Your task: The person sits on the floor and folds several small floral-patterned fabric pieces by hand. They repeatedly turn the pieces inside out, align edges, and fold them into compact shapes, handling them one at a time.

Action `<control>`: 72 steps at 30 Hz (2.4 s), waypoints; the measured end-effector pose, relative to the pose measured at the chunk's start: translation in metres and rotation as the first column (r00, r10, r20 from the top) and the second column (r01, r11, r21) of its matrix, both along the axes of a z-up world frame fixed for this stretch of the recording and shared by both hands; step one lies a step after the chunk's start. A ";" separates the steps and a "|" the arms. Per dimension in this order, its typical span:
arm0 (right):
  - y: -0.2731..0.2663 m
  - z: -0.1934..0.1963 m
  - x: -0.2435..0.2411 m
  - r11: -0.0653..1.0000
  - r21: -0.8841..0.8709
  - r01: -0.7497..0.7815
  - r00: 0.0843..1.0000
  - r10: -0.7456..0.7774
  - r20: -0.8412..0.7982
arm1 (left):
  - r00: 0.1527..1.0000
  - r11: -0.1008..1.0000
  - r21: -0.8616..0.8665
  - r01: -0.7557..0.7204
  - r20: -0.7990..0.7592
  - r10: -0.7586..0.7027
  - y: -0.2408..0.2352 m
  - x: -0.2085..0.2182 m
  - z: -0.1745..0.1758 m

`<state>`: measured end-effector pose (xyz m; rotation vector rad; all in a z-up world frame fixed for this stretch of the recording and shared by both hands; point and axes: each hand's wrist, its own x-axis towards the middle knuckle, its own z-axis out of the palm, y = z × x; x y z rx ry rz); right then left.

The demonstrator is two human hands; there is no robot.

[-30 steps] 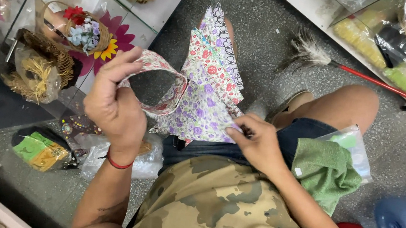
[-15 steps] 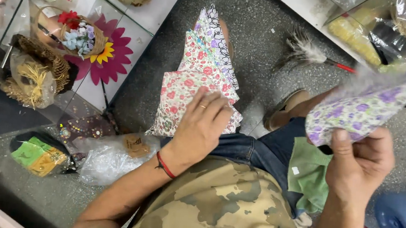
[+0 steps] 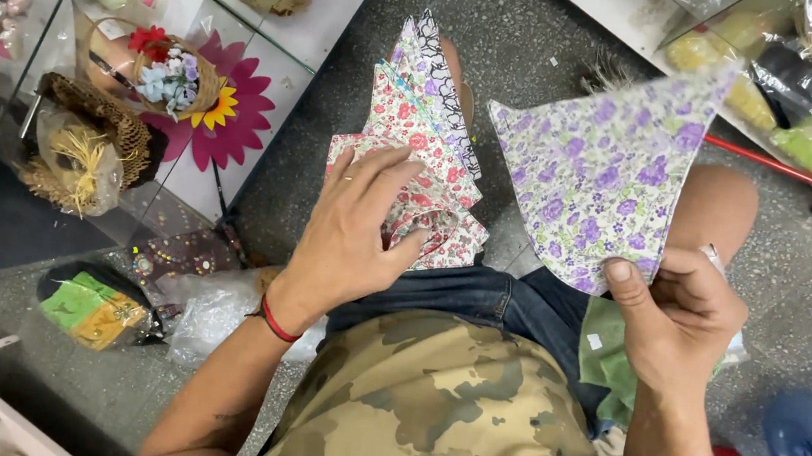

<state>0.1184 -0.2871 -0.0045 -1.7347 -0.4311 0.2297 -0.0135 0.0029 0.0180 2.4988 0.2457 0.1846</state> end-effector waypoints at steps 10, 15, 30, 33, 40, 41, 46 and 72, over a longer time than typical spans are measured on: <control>-0.010 -0.007 -0.004 0.999 0.024 -0.024 0.995 0.021 0.100 | 0.971 0.964 -0.266 0.028 0.238 0.037 -0.031 0.019 0.028; -0.006 0.011 -0.006 0.950 0.150 -0.276 0.949 0.244 0.200 | 0.925 0.727 -0.572 0.380 0.231 -0.301 -0.081 0.045 0.027; 0.013 0.032 -0.011 0.962 0.256 -0.096 0.963 0.155 -0.220 | 0.944 0.254 -0.915 -0.313 -0.271 0.187 -0.092 0.055 -0.011; 0.010 0.022 -0.005 0.978 0.208 0.018 0.985 0.018 -0.171 | 0.880 0.050 -0.891 -0.451 -0.435 0.190 -0.093 0.056 -0.010; 0.022 0.025 -0.017 0.972 0.119 -0.203 0.954 0.223 -0.200 | 0.875 -0.111 -0.942 -0.316 -0.334 0.351 -0.090 0.061 -0.011; 0.021 0.015 -0.018 0.985 0.138 -0.102 0.959 0.134 -0.250 | 0.913 0.082 -0.962 -0.260 -0.217 0.344 -0.087 0.061 0.003; 0.016 0.000 -0.015 0.986 0.147 0.076 0.957 -0.030 -0.288 | 0.978 0.423 -0.904 -0.061 0.030 0.205 -0.103 0.051 0.005; 0.030 -0.035 -0.024 0.535 0.654 0.535 0.539 0.380 -0.752 | 0.908 0.967 -0.150 0.204 0.399 -0.130 -0.103 0.043 -0.013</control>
